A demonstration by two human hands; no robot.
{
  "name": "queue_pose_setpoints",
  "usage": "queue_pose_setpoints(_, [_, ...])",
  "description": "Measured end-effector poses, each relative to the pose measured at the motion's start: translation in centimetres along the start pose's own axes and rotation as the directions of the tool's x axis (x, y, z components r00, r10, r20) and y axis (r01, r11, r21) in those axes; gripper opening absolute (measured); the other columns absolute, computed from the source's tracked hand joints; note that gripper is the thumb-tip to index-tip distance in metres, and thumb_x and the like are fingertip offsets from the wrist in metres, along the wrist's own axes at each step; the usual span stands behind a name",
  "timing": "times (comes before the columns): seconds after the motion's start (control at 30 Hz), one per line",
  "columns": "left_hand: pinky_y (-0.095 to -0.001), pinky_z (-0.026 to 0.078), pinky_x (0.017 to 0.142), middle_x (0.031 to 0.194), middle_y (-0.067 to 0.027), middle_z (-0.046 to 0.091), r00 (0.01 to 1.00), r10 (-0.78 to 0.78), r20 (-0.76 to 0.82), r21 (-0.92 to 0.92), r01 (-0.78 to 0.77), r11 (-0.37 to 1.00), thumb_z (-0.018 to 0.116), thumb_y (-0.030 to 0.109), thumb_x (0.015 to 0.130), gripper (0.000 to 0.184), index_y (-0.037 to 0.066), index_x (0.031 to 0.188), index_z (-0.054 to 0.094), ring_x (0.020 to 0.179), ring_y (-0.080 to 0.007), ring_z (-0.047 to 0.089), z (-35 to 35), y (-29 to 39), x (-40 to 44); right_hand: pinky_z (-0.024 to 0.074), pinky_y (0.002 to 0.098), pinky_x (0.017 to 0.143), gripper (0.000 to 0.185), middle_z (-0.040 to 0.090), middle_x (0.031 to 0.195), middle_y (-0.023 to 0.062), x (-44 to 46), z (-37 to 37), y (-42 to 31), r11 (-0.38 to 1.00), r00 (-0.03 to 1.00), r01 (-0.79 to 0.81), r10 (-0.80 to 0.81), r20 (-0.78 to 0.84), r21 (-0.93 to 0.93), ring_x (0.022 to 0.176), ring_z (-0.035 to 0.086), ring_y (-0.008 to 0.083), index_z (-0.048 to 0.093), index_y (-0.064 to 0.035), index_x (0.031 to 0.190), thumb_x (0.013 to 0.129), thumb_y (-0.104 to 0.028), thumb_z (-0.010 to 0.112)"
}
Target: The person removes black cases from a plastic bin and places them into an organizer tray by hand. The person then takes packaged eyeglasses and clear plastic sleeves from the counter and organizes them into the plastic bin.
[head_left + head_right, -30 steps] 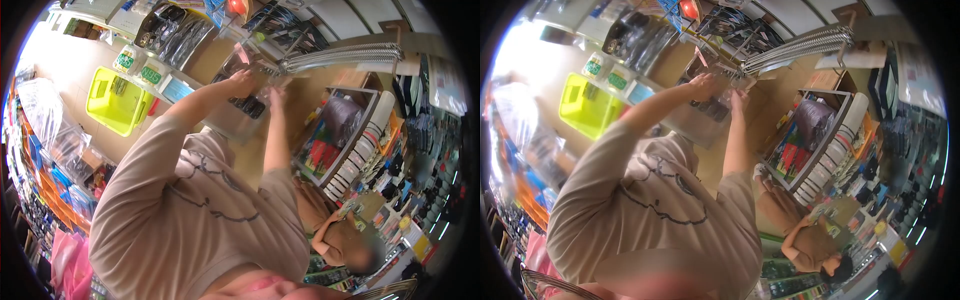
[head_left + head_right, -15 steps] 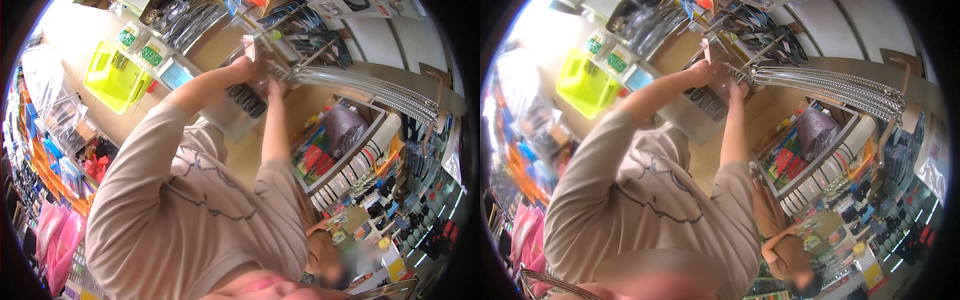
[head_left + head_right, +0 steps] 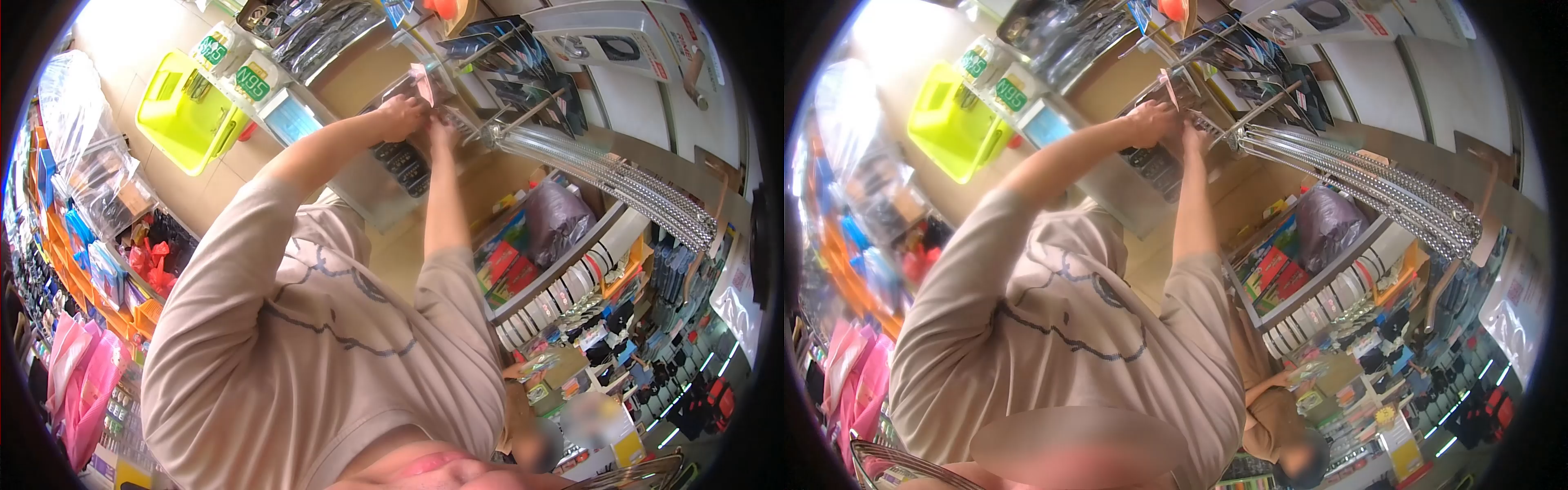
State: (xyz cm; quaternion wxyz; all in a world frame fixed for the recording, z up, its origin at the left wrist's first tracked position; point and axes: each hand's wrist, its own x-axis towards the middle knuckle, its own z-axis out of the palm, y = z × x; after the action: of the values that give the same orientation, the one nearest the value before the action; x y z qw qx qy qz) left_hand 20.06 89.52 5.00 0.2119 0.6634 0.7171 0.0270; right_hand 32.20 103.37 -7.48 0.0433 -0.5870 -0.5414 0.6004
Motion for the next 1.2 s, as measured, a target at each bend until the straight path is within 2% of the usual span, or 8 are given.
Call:
queue_pose_setpoints(0.17, [-0.0433,0.049,0.102,0.137,-0.0167,0.056,0.894,0.113,-0.433,-0.052,-0.15,0.987,0.06,0.017,0.086,0.044,0.006,0.129,0.062,0.124,-0.0322,0.056,2.5,2.0,-1.9,0.0561,0.0369,0.082,0.041,0.075,0.101,0.0133,-5.4,-2.8,-3.1,0.826,0.969,0.213,-0.248,0.003,-0.523,0.094,0.071,0.0229,0.07,0.0048,0.107,0.093,-0.034,0.071])
queue_pose_setpoints(0.2, [-0.0427,0.049,0.1,0.127,-0.016,0.058,0.963,0.08,-0.256,-0.212,-0.137,0.968,0.064,0.014,0.082,0.046,0.004,0.126,0.061,0.118,-0.0319,0.059,0.5,3.4,-3.8,0.0542,0.0365,0.086,0.044,0.076,0.103,0.0153,-6.5,-3.3,-2.7,0.855,0.96,0.254,-0.281,0.007,-0.452,0.099,0.072,0.0229,0.073,0.0025,0.102,0.093,-0.041,0.07])
queue_pose_setpoints(0.23, [-0.0436,0.05,0.098,0.117,-0.0139,0.059,0.935,0.081,-0.344,-0.311,-0.195,0.93,0.066,0.016,0.082,0.045,0.005,0.125,0.059,0.111,-0.031,0.06,-1.9,4.9,-6.6,0.0552,0.036,0.086,0.03,0.075,0.105,0.0182,-8.1,-3.1,-1.9,0.932,0.932,0.362,-0.362,-0.015,0.008,0.1,0.071,0.0258,0.071,0.0014,0.104,0.094,-0.027,0.072])
queue_pose_setpoints(0.53, [-0.043,0.055,0.083,0.104,-0.0142,0.066,0.855,-0.425,-0.297,-0.896,-0.095,0.435,0.058,0.012,0.098,0.023,0.004,0.119,0.063,0.098,-0.0337,0.065,-11.4,10.2,-26.8,0.0496,0.0454,0.096,0.023,0.066,0.116,0.0201,-18.7,-4.6,-0.7,0.539,0.648,0.629,-0.761,-0.005,-0.561,0.11,0.063,0.0369,0.068,0.0018,0.113,0.092,-0.008,0.065])
queue_pose_setpoints(0.7, [-0.04,0.054,0.08,0.099,-0.0125,0.067,0.631,-0.55,-0.547,-0.803,-0.211,0.557,0.063,0.005,0.094,0.029,0.003,0.123,0.064,0.089,-0.0301,0.066,-20.7,12.1,-38.2,0.0499,0.0451,0.092,0.021,0.063,0.11,0.0156,-23.8,-2.4,0.8,0.274,0.391,0.755,-0.917,0.073,-0.596,0.104,0.062,0.0331,0.07,-0.0014,0.107,0.088,0.0,0.063])
queue_pose_setpoints(0.9, [-0.0359,0.053,0.073,0.103,-0.014,0.066,0.305,-0.423,-0.854,-0.499,-0.71,0.497,0.064,-0.005,0.09,0.038,0.004,0.127,0.063,0.085,-0.0244,0.063,-23.1,18.8,-54.5,0.0504,0.0441,0.089,0.017,0.061,0.106,0.0137,-33.0,5.3,2.4,0.121,0.27,0.878,-0.924,0.27,-0.463,0.101,0.061,0.0315,0.07,-0.0029,0.103,0.088,-0.001,0.062])
queue_pose_setpoints(1.03, [-0.0353,0.052,0.07,0.105,-0.0131,0.066,0.127,-0.368,-0.921,-0.312,-0.808,0.501,0.064,-0.006,0.089,0.032,0.005,0.12,0.066,0.083,-0.0243,0.061,-21.4,23.9,-64.6,0.0534,0.0406,0.082,0.014,0.066,0.098,0.0134,-39.0,10.3,7.1,0.089,0.275,0.933,-0.801,0.531,-0.349,0.091,0.066,0.0303,0.071,-0.0041,0.101,0.089,-0.005,0.063])
queue_pose_setpoints(1.2, [-0.0352,0.052,0.069,0.108,-0.0133,0.066,0.018,-0.491,-0.871,-0.188,-0.935,0.301,0.065,-0.004,0.089,0.025,0.002,0.113,0.068,0.083,-0.0246,0.061,-15.3,29.0,-73.7,0.055,0.038,0.086,0.019,0.075,0.1,0.013,-41.7,11.8,17.3,0.229,0.576,0.817,-0.38,0.724,-0.53,0.094,0.072,0.0279,0.074,-0.0069,0.105,0.09,-0.016,0.069])
